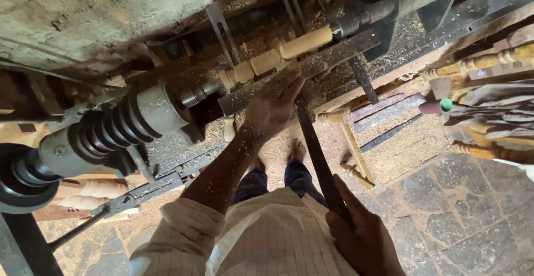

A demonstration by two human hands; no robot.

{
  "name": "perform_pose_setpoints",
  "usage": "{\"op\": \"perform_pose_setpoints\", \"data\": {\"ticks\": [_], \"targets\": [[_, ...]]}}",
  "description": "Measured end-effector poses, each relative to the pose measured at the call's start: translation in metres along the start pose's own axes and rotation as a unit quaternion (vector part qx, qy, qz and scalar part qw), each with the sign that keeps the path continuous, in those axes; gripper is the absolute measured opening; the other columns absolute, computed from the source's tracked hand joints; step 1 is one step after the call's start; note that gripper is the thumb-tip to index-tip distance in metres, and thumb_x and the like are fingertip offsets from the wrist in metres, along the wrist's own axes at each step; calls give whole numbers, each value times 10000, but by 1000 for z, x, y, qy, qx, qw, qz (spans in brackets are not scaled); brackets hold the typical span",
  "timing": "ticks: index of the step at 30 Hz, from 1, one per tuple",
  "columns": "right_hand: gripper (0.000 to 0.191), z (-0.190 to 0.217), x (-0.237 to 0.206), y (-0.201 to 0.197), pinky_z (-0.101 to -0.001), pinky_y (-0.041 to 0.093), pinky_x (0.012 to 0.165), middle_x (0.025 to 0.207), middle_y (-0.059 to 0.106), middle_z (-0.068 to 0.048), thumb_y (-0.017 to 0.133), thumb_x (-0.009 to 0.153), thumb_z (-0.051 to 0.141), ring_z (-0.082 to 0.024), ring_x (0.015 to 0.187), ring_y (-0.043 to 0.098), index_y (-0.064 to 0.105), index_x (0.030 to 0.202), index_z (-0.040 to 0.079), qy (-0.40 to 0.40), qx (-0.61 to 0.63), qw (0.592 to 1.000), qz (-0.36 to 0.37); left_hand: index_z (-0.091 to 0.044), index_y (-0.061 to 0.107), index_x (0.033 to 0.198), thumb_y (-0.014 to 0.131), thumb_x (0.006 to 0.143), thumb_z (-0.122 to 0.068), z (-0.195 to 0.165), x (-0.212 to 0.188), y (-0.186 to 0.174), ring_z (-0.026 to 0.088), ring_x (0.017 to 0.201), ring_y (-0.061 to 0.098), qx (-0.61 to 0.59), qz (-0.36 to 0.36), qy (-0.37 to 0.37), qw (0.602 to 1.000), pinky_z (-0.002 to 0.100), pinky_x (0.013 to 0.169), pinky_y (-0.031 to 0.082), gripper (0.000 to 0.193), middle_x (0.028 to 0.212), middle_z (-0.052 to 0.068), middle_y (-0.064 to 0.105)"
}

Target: The person uses a chisel to shape a cylindrical wooden piece mounted on a lathe. They hold the chisel with both hands and apply it to the rotating wood, creating decorative grooves and contours. Wood shavings accumulate on the machine and floor as the piece is progressively shaped.

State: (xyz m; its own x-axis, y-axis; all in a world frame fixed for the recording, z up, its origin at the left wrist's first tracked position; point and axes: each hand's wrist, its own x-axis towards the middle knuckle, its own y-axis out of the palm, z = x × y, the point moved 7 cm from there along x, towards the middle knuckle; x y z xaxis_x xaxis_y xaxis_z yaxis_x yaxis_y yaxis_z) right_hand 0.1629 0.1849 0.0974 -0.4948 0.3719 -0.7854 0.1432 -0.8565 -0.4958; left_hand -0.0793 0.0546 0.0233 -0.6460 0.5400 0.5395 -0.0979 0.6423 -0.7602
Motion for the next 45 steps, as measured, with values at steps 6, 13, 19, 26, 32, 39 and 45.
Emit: {"op": "perform_pose_setpoints", "data": {"ticks": [6, 13, 19, 26, 32, 39, 45], "targets": [[766, -25, -6, -11, -316, 571, 683, 755, 763, -57, 745, 816, 166, -125, 667, 707, 514, 1534, 295, -19, 81, 997, -5, -122, 727, 1226, 665, 1067, -42, -2, -3, -9, 244, 1302, 672, -24, -19, 15, 999, 331, 999, 645, 189, 1315, 68, 706], [693, -53, 9, -15, -315, 546, 618, 693, 772, -88, 798, 833, 196, -136, 595, 644, 567, 1476, 310, -4, 38, 999, -39, -109, 743, 1245, 621, 1010, 19, 5, -6, -12, 283, 1288, 670, -36, -32, -13, 999, 326, 860, 667, 294, 1329, 106, 713], [721, -37, 16, -22, -273, 559, 669, 819, 766, -24, 822, 779, 204, -67, 688, 705, 604, 1463, 273, -70, 23, 994, -76, -134, 725, 1287, 610, 1004, 54, 10, -3, -13, 277, 1315, 665, -19, -42, -25, 999, 344, 897, 673, 359, 1374, 93, 686], [735, -49, 55, -94, -316, 490, 509, 658, 595, -87, 873, 876, 245, -132, 556, 474, 582, 1543, 351, -21, -158, 987, -6, -138, 742, 1256, 729, 936, -108, 15, 2, -5, 274, 1164, 711, -26, -52, -73, 996, 366, 837, 665, 322, 1288, 88, 731], [685, -6, 144, -184, -350, 457, 395, 578, 587, -53, 769, 906, 231, -166, 431, 470, 577, 1553, 350, -45, -203, 975, 73, -111, 732, 1251, 790, 1004, -220, 21, 5, 9, 244, 1062, 764, -62, -66, -124, 988, 337, 798, 671, 276, 1278, 112, 726], [642, -31, 110, -157, -362, 524, 516, 740, 684, -109, 803, 927, 278, -174, 552, 542, 611, 1532, 371, 12, -171, 985, 20, -98, 739, 1220, 728, 1007, -202, 14, 15, 3, 265, 1143, 741, 4, -73, -88, 993, 367, 830, 679, 238, 1234, 110, 752], [767, -42, 56, -54, -349, 563, 955, 1161, 828, -69, 854, 766, 330, -153, 1051, 773, 583, 1484, 301, -55, -61, 996, -25, -77, 716, 1278, 619, 1072, 8, 23, 7, -3, 285, 1224, 729, -11, -62, -61, 996, 354, 935, 682, 243, 1298, 138, 721]]}}
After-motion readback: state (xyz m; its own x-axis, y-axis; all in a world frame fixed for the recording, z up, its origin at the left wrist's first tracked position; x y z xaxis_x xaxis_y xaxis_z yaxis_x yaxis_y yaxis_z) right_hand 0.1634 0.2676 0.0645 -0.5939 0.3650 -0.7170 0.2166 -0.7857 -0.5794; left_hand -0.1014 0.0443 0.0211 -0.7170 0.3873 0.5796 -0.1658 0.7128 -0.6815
